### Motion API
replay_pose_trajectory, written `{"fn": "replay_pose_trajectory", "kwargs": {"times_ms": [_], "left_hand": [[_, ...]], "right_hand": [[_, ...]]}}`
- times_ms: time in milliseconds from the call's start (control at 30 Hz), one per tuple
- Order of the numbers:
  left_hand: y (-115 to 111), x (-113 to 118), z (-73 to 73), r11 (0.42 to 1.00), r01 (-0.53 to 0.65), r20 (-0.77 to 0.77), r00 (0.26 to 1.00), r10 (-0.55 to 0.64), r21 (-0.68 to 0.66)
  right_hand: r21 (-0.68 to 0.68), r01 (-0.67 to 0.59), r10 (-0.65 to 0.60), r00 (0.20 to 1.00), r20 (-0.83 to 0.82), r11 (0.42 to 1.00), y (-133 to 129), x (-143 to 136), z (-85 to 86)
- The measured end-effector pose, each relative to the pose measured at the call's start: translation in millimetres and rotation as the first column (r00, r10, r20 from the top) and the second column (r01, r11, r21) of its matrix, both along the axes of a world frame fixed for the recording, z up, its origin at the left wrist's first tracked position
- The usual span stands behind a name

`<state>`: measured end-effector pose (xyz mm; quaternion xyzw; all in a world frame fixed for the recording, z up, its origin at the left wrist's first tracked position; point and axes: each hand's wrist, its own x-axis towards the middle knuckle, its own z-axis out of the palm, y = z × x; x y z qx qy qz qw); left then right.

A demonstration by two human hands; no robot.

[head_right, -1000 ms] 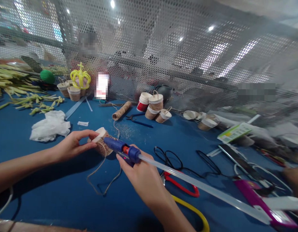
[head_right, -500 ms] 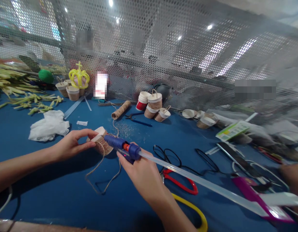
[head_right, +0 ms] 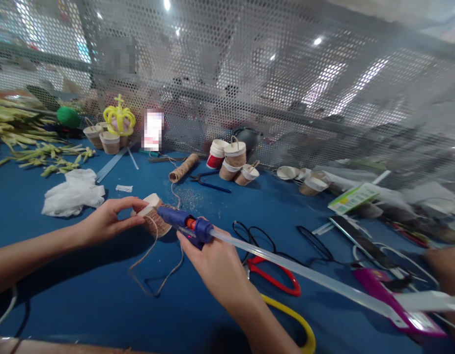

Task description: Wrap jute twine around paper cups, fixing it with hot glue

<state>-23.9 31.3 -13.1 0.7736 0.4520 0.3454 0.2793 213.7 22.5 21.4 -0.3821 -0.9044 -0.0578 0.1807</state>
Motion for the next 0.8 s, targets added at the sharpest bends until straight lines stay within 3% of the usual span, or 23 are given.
{"fn": "replay_pose_trajectory", "kwargs": {"times_ms": [600,800], "left_hand": [[0.2,0.4,1.0,1.000,-0.004,-0.013,1.000,0.004,0.007],[1.2,-0.8,-2.6,1.000,-0.012,0.000,1.000,0.012,0.016]], "right_hand": [[-0.028,-0.007,0.004,0.994,-0.106,1.000,-2.7,0.9,0.7],[0.047,-0.010,0.007,0.999,0.047,0.999,-4.5,-2.1,1.1]]}}
